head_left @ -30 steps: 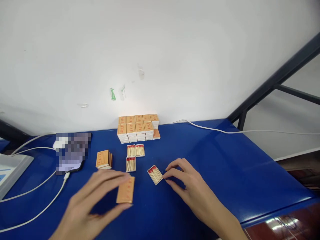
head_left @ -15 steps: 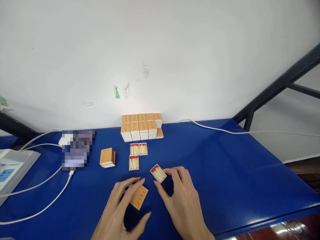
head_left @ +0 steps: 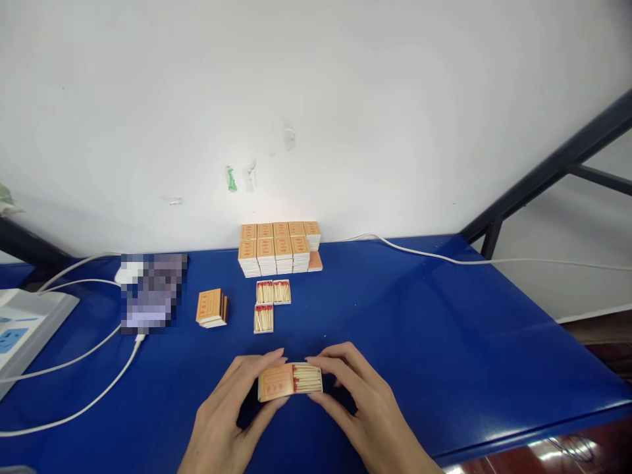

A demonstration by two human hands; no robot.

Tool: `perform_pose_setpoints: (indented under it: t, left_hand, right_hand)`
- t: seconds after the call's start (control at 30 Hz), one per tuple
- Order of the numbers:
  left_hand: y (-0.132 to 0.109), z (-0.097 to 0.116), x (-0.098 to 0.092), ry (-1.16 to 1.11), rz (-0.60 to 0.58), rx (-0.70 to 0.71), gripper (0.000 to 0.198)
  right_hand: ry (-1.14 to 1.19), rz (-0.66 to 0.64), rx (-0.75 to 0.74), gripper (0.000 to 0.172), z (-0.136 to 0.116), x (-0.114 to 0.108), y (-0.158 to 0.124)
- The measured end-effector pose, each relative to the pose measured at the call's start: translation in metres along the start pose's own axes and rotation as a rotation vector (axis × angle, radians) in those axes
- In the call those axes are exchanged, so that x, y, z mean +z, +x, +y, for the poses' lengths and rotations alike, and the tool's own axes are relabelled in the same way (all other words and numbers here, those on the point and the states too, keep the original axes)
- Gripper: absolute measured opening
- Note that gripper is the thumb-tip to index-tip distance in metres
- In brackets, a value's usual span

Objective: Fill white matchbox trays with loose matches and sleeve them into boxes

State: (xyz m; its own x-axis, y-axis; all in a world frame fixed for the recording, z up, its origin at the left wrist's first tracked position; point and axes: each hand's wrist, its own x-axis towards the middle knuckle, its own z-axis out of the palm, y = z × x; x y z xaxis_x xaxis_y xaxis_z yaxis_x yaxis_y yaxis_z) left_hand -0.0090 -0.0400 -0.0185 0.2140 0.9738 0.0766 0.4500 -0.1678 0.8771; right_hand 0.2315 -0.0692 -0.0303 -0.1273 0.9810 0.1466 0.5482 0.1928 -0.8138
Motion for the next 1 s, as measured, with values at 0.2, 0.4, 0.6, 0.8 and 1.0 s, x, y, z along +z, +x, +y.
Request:
perform_pose_setpoints:
  t: [0.2, 0.4, 0.6, 0.8, 1.0]
  left_hand:
    - [0.003, -0.013, -0.007, -0.101, -0.075, -0.034, 0.045]
    - [0.005, -0.009, -0.008, -0.224, -0.096, -0.062, 0.048]
    - [0.005, 0.014, 0.000, -0.517, -0.024, -0.217, 0.057]
    - [0.004, 0.015, 0.018, -0.988, 0.031, -0.283, 0.058]
    - [-0.002, 0.038, 0.032, -1.126, 0.066, -0.582, 0.045]
  right_hand:
    - [0.120, -0.006, 0.004, 0.033, -0.004, -0.014, 0.002]
    - [0.127, 0.024, -0.039, 0.035, -0.010, -0.019, 0.000]
    - [0.159, 0.062, -0.127, 0.039, -0.020, -0.012, 0.000]
    - [0.211, 0.212, -0.164, 0.054, -0.037, 0.001, 0.002]
    - [0.230, 0.130, -0.137, 0.049, -0.041, -0.002, 0.005]
